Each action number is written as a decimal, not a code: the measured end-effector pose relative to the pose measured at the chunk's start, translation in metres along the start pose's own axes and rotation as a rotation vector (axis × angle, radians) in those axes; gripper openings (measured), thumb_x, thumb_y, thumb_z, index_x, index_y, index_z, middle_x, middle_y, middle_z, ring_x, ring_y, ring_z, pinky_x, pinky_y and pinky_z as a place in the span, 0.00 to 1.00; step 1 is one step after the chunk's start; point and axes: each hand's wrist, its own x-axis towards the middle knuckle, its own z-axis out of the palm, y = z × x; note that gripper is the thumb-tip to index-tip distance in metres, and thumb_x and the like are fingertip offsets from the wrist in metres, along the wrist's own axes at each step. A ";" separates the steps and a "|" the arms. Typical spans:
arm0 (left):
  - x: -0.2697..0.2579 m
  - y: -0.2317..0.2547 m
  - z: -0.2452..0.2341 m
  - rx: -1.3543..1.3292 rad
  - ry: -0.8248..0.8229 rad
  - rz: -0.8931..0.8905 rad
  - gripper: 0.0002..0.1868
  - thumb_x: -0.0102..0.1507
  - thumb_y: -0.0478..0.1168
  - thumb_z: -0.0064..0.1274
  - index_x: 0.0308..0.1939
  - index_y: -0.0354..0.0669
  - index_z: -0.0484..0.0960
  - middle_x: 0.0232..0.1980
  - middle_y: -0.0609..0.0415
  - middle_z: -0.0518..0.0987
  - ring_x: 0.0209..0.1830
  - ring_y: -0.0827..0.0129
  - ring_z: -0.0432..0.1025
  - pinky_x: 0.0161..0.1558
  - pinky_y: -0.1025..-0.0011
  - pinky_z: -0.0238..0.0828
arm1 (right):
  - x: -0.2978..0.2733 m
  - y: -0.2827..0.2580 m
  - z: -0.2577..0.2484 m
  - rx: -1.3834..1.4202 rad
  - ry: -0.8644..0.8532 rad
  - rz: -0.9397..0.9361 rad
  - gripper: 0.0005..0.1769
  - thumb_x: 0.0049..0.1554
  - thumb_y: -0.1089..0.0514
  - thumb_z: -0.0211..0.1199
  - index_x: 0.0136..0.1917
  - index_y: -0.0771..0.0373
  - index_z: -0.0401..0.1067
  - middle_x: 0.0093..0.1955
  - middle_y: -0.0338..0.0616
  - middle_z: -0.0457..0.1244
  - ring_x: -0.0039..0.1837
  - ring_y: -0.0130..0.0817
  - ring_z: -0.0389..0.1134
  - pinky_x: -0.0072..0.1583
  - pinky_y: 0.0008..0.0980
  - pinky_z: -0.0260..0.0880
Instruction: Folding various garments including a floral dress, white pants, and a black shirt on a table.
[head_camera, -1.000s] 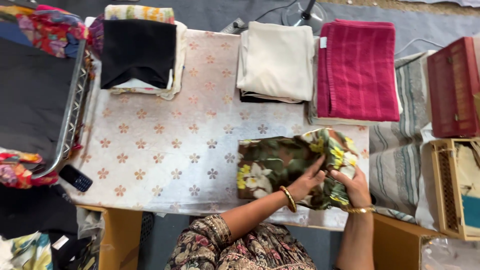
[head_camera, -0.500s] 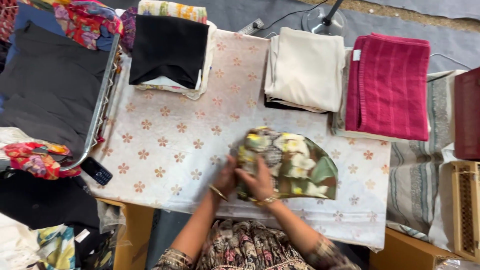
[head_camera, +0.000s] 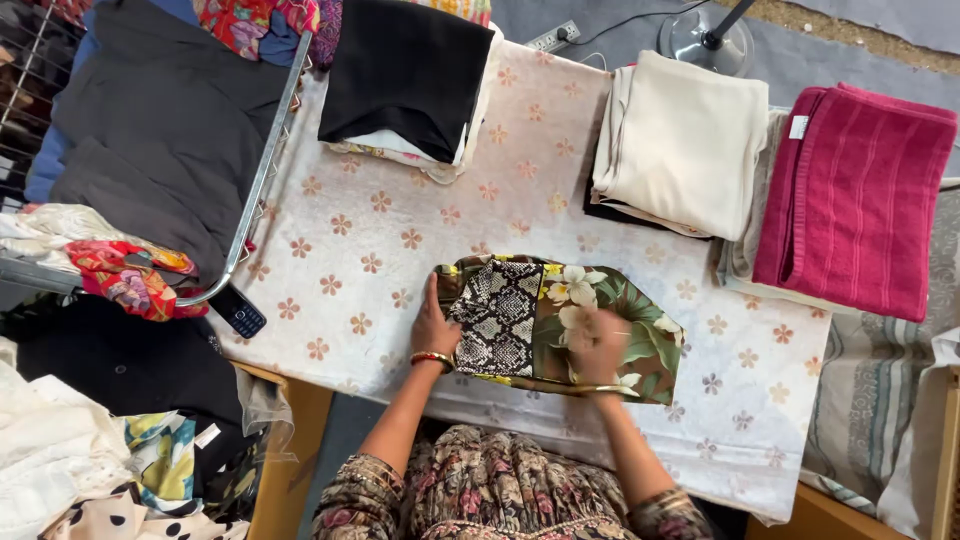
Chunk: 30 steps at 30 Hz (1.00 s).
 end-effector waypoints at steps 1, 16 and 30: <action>0.002 0.002 -0.007 -0.052 -0.137 -0.157 0.63 0.50 0.38 0.66 0.83 0.64 0.43 0.68 0.44 0.74 0.55 0.51 0.77 0.49 0.60 0.79 | -0.001 0.027 -0.020 -0.128 0.149 0.095 0.15 0.54 0.58 0.68 0.56 0.58 0.77 0.54 0.45 0.70 0.57 0.44 0.68 0.62 0.41 0.66; 0.055 -0.096 0.002 -0.147 -0.034 -0.173 0.55 0.51 0.38 0.70 0.77 0.62 0.55 0.60 0.42 0.80 0.59 0.48 0.76 0.57 0.56 0.73 | 0.022 0.245 -0.028 0.131 -0.177 0.901 0.37 0.55 0.31 0.66 0.59 0.65 0.74 0.50 0.51 0.70 0.48 0.39 0.70 0.53 0.42 0.70; 0.055 -0.095 0.001 -0.142 -0.005 -0.185 0.53 0.52 0.39 0.71 0.76 0.64 0.56 0.60 0.41 0.80 0.58 0.47 0.76 0.56 0.55 0.74 | 0.017 0.184 -0.027 0.840 -0.057 1.099 0.18 0.57 0.56 0.66 0.60 0.58 0.71 0.49 0.33 0.67 0.46 0.27 0.67 0.47 0.31 0.70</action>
